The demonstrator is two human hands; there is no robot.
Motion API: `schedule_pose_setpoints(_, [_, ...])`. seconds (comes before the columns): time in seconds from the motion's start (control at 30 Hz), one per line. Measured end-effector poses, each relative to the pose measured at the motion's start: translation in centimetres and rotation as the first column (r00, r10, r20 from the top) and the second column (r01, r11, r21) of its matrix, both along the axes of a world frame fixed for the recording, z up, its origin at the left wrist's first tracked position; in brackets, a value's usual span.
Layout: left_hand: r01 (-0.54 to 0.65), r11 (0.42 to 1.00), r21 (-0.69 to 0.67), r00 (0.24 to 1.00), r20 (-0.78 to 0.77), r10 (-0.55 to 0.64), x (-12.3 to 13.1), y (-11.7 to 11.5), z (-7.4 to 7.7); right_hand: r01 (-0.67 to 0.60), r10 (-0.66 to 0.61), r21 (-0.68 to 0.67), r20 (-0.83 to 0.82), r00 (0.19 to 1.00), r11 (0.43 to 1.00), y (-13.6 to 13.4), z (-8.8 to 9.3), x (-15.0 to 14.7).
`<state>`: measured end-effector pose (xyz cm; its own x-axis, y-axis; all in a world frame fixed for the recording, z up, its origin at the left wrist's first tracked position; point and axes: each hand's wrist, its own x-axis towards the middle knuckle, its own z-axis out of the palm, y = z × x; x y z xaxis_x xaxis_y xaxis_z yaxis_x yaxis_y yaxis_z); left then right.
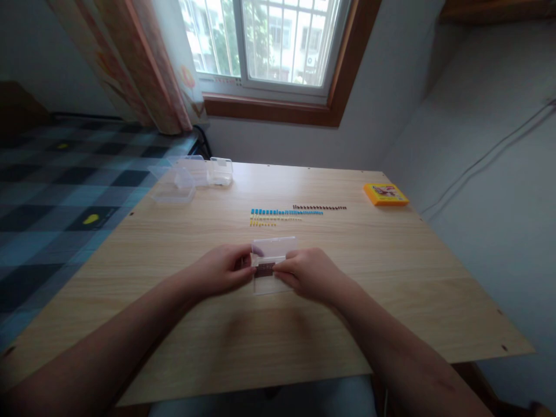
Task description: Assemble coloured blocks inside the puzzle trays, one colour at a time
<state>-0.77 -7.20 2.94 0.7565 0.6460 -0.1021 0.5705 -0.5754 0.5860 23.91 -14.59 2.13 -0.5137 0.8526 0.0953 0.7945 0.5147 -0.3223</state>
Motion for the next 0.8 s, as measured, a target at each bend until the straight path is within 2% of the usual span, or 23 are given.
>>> schedule_pose_setpoints(0.8, [-0.002, 1.000, 0.004, 1.000, -0.004, 0.002, -0.06, -0.06, 0.06, -0.002, 0.002, -0.021, -0.003, 1.000, 1.000, 0.07, -0.11, -0.17])
